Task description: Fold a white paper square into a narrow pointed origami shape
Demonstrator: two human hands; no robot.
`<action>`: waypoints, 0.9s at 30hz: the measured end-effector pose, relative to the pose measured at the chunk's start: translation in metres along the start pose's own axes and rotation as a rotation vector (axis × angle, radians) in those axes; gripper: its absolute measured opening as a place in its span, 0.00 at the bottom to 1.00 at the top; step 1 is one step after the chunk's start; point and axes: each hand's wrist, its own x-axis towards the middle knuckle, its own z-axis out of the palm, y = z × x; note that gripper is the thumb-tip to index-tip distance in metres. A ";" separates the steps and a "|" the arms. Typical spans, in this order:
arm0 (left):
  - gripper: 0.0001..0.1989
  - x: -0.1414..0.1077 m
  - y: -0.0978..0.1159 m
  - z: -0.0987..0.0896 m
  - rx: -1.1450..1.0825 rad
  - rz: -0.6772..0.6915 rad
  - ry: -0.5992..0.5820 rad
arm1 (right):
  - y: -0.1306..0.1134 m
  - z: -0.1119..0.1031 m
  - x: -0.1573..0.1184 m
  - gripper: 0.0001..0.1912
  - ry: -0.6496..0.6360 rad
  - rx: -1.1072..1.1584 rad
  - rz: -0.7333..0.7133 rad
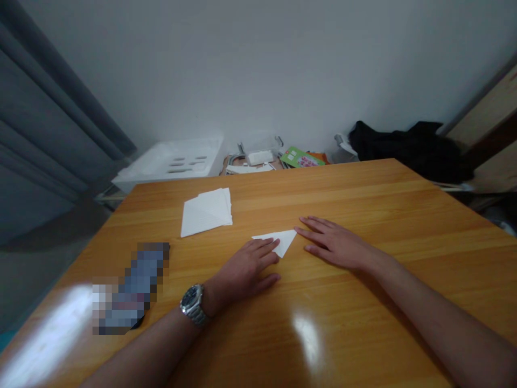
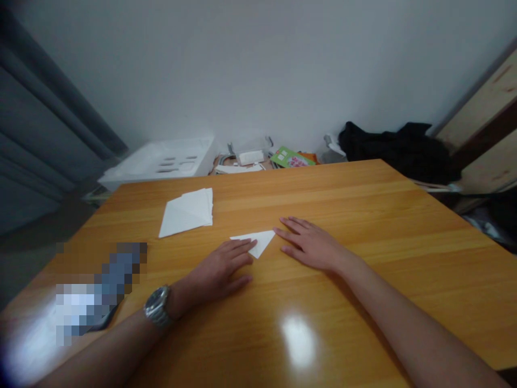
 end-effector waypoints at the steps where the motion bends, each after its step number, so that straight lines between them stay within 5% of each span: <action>1: 0.15 0.000 -0.001 0.002 0.002 -0.008 0.008 | 0.000 0.000 0.000 0.29 -0.002 -0.002 -0.002; 6: 0.26 0.001 -0.003 0.007 0.032 -0.054 0.029 | -0.002 -0.004 0.001 0.28 0.010 0.019 -0.005; 27: 0.28 0.003 0.001 0.008 0.174 -0.189 0.107 | -0.020 -0.021 0.001 0.25 -0.057 0.172 -0.174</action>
